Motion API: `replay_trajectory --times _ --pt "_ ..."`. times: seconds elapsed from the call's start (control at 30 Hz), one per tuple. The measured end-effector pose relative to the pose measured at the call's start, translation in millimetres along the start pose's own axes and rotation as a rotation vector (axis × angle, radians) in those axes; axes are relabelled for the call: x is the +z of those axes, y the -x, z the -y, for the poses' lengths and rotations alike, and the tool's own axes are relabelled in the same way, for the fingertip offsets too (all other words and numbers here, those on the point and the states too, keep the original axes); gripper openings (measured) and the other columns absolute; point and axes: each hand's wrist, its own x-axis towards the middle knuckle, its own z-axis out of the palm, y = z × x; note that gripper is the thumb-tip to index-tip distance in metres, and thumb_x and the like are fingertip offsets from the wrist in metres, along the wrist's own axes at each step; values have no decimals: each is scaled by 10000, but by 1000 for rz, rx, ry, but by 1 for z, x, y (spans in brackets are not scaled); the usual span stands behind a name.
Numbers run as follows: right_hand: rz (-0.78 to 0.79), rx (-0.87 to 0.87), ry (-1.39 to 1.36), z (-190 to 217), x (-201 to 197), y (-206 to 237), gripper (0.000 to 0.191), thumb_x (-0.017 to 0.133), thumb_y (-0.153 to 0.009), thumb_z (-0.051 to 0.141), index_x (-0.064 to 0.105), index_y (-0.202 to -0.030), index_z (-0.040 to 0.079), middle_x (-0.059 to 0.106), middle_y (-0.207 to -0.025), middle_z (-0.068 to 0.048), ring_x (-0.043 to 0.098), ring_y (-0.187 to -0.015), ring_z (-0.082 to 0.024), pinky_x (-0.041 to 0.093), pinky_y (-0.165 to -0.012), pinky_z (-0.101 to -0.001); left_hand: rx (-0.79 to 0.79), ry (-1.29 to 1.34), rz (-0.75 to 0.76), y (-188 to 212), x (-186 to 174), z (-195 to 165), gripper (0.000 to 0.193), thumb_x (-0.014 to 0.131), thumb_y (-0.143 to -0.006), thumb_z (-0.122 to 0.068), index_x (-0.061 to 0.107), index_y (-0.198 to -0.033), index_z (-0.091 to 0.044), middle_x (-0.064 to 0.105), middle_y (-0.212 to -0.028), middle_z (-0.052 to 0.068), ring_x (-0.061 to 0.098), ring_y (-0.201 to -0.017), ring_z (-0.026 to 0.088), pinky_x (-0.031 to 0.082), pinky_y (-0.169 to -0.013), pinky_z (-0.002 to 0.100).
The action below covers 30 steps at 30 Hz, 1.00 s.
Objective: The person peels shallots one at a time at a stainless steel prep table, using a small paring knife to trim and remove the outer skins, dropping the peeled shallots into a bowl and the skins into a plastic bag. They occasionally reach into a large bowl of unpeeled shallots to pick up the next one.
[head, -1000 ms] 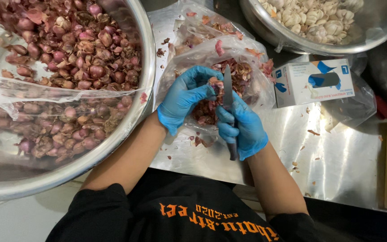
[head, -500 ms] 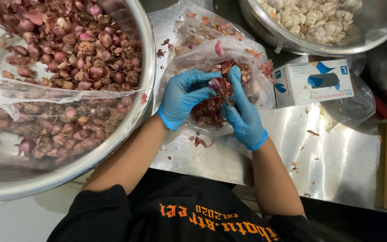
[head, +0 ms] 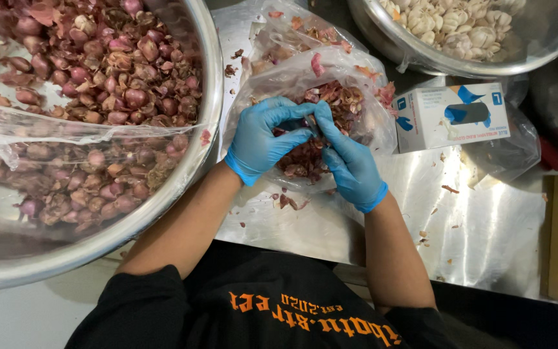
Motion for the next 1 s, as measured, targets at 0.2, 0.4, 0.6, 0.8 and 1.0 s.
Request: replay_trajectory --times 0.2,0.4,0.6,0.8,1.0 --pt "-46 -43 78 -2 4 -2 541 460 -1076 -56 411 -1606 40 370 -1715 -139 408 -1580 -268 317 -1311 -367 48 -53 11 0 0 1 347 819 -897 -42 731 -1231 -65 702 -1091 55 712 -977 136 606 -864 269" --pt "-139 307 -555 14 20 -2 605 476 -1078 87 331 -1664 127 421 -1088 41 366 -679 -54 352 -606 -185 -144 118 16 -2 0 -1 355 751 -922 -10 708 -1271 -56 701 -1136 34 677 -987 102 580 -894 265" --pt "-270 469 -817 28 17 -10 619 421 -1075 224 245 -1665 157 420 -743 49 338 -549 -55 281 -470 -197 -283 324 38 -2 5 4 341 696 -956 25 687 -1291 -41 731 -1205 21 657 -1041 83 534 -944 249" --pt "-122 191 -433 27 14 -8 757 450 -1033 175 96 -1701 138 414 -723 56 386 -610 -60 339 -566 -201 -284 474 -28 -2 12 11 349 694 -975 31 659 -1316 -33 712 -1216 13 649 -1054 76 542 -994 254" --pt "-80 -10 103 19 11 -8 726 473 -969 -82 240 -1644 53 474 -1313 -218 495 -1150 -305 417 -984 -368 -219 147 35 1 6 10 339 724 -923 -22 715 -1259 -68 721 -1115 8 650 -928 62 564 -867 237"
